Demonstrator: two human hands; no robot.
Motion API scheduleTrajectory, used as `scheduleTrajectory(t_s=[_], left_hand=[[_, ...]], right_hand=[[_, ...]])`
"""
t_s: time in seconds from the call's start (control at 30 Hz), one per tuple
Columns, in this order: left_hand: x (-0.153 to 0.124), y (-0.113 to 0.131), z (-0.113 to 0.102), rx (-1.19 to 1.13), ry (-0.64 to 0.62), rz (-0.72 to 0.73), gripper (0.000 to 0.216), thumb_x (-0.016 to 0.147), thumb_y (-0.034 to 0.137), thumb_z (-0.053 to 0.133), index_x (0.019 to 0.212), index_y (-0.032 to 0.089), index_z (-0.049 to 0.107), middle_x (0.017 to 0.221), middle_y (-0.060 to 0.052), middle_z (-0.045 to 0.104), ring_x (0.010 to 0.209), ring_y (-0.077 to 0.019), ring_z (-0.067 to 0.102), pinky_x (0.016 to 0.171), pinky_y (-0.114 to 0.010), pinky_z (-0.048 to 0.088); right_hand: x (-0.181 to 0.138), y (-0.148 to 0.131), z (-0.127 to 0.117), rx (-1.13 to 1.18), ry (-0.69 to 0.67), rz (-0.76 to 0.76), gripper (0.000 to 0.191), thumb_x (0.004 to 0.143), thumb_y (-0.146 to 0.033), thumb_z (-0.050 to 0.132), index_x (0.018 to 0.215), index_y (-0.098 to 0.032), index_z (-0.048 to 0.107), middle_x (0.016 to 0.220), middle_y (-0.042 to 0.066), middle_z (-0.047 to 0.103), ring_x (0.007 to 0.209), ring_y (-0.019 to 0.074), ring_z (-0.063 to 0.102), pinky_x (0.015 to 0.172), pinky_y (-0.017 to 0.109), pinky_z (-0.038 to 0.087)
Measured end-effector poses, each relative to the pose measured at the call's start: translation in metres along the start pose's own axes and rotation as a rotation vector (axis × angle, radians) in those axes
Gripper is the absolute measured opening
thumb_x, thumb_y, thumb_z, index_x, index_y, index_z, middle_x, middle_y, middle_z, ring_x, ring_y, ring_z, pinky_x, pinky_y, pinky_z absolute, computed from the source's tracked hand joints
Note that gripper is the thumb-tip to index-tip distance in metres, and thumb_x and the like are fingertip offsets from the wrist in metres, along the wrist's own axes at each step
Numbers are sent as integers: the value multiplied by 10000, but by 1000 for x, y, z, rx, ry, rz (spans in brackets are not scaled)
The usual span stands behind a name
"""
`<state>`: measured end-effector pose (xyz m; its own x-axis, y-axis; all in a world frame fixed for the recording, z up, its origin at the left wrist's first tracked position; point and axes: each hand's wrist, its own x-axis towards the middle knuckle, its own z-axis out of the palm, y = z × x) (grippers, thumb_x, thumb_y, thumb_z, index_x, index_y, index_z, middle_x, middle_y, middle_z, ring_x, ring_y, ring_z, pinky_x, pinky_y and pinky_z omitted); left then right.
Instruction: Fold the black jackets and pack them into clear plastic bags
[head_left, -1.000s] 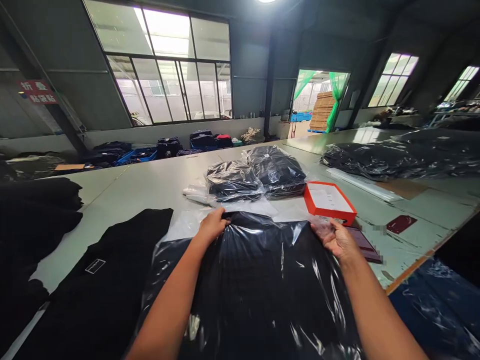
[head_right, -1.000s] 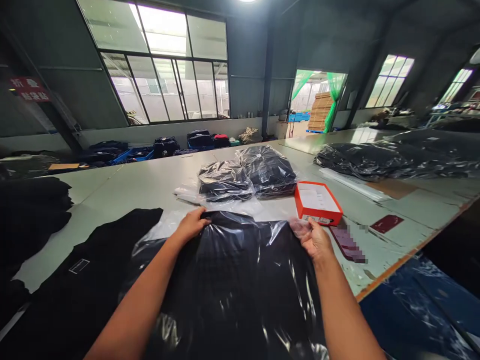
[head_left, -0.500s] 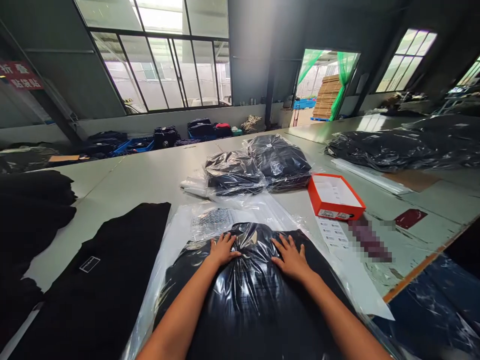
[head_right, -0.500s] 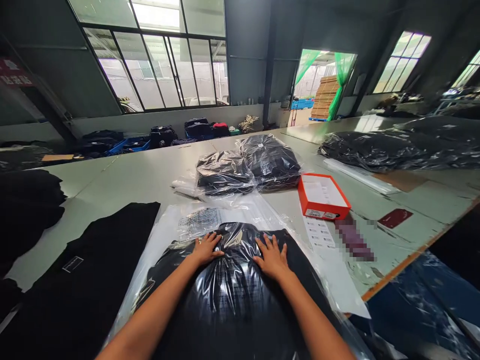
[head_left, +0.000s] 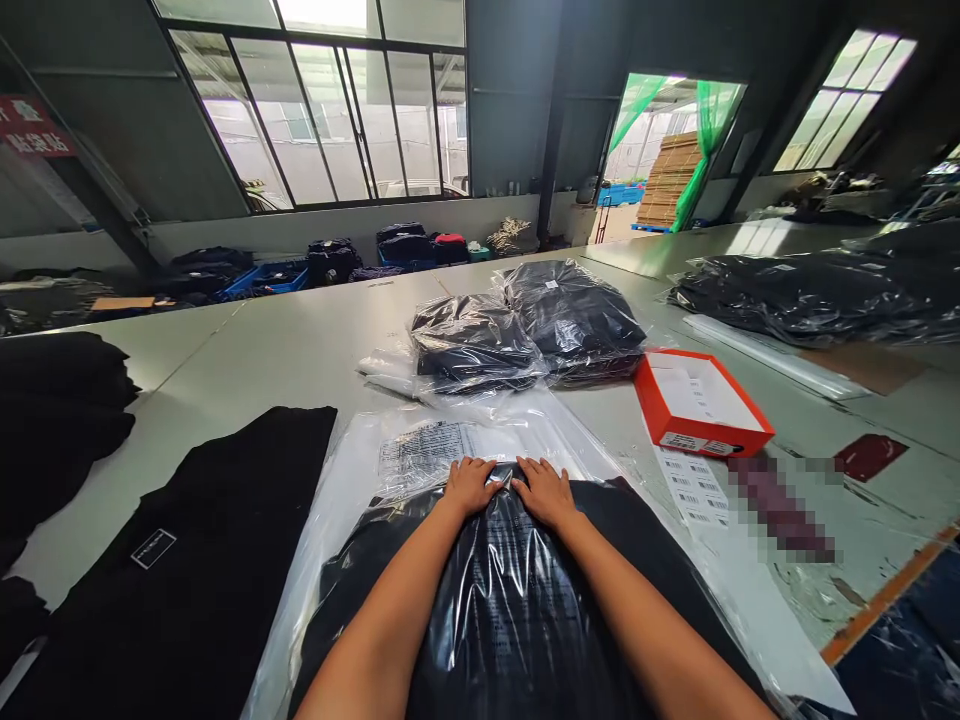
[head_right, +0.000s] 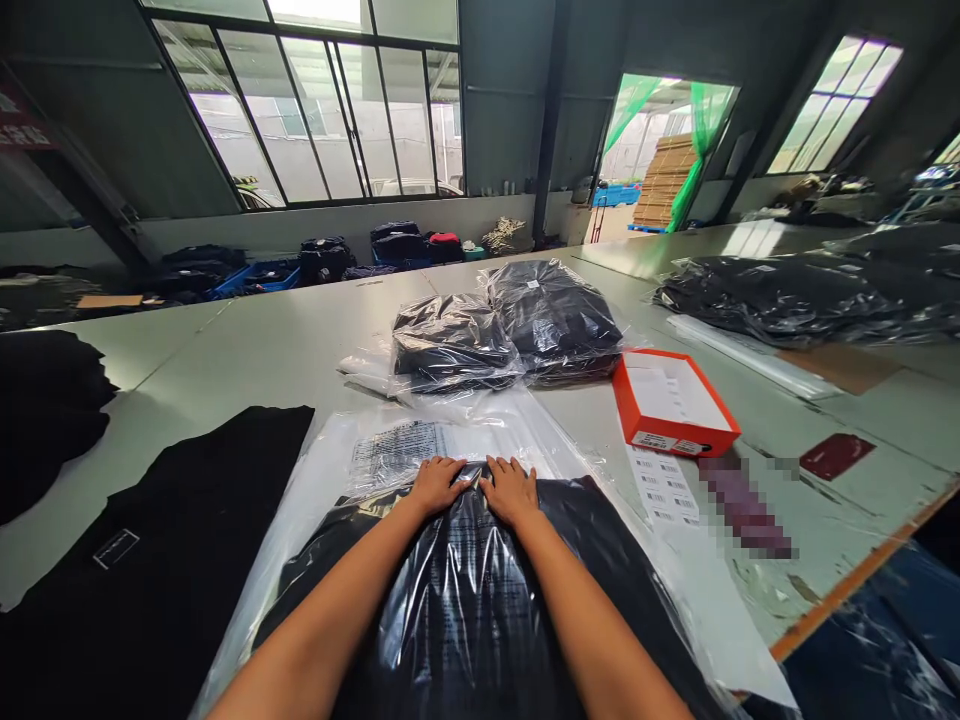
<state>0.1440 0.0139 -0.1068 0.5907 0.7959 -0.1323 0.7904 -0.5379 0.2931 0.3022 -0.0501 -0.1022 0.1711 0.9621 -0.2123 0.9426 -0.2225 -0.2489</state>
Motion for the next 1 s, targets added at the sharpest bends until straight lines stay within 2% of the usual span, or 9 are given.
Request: scheduleTrajectory(t_s=[0.13, 0.23, 0.33, 0.43, 0.5, 0.57, 0.7, 0.87, 1.0], left_hand=[[-6, 3, -4, 64, -7, 2, 410, 894, 436, 341, 1126, 240, 617, 1125, -78, 638, 1115, -262, 509, 1000, -463, 316], [-19, 1, -7, 86, -100, -30, 455, 890, 444, 322, 1011, 177, 670, 1036, -126, 672, 1031, -281, 574, 932, -448, 379], [-37, -2, -4, 50, -188, -97, 492, 881, 475, 314, 982, 158, 676, 1006, -149, 678, 979, -291, 606, 852, -423, 434], [-46, -3, 2, 33, -62, -139, 448, 880, 448, 340, 1080, 169, 629, 1110, -146, 634, 1087, -298, 546, 898, -438, 409], [-45, -4, 5, 8, -5, -160, 403, 892, 369, 338, 1119, 171, 605, 1166, -149, 602, 1148, -294, 502, 933, -450, 384], [-38, -8, 5, -42, -39, -184, 369, 896, 295, 331, 1092, 174, 620, 1127, -147, 624, 1112, -270, 536, 915, -417, 407], [-29, -25, 2, -111, -80, -189, 337, 895, 242, 352, 1090, 200, 623, 1078, -106, 663, 1009, -201, 606, 868, -306, 445], [-49, -39, 5, -170, -68, -150, 266, 875, 240, 430, 1002, 210, 662, 1049, -70, 682, 988, -180, 617, 861, -266, 451], [-67, -44, 4, -213, 17, -120, 279, 869, 206, 458, 1084, 237, 633, 1130, -24, 655, 1053, -140, 579, 908, -223, 422]], right_hand=[[-6, -2, 11, -28, 42, -77, 533, 901, -481, 260, 1366, -261, 401, 1382, 53, 461, 1311, 270, 305, 1056, 563, 109], [-15, -7, 16, -39, 65, -145, 509, 908, -472, 252, 1322, -263, 461, 1309, 63, 537, 1238, 248, 404, 1056, 526, 132], [-24, -18, 17, -54, 41, -191, 487, 915, -445, 246, 1285, -259, 503, 1255, 75, 577, 1188, 243, 454, 1057, 535, 114], [-30, -37, 14, -90, 45, -187, 464, 909, -406, 272, 1312, -285, 469, 1370, 74, 472, 1314, 283, 300, 1033, 620, 35], [-32, -52, 12, -107, 37, -240, 463, 902, -385, 289, 1329, -300, 446, 1426, 58, 400, 1361, 291, 201, 1020, 649, -4], [-32, -64, 13, -99, -9, -277, 481, 907, -364, 263, 1356, -278, 412, 1414, 67, 417, 1353, 289, 229, 1023, 652, 5], [-31, -69, 29, -89, -31, -205, 517, 927, -385, 191, 1391, -238, 365, 1401, 79, 433, 1339, 281, 272, 1044, 625, 33], [-39, -55, 47, -121, 38, -239, 510, 933, -415, 176, 1352, -266, 427, 1402, 28, 436, 1334, 240, 291, 1080, 567, 0], [-42, -73, 40, -181, -42, -183, 494, 924, -373, 216, 1366, -265, 408, 1431, 42, 391, 1352, 287, 241, 1038, 647, 18]])
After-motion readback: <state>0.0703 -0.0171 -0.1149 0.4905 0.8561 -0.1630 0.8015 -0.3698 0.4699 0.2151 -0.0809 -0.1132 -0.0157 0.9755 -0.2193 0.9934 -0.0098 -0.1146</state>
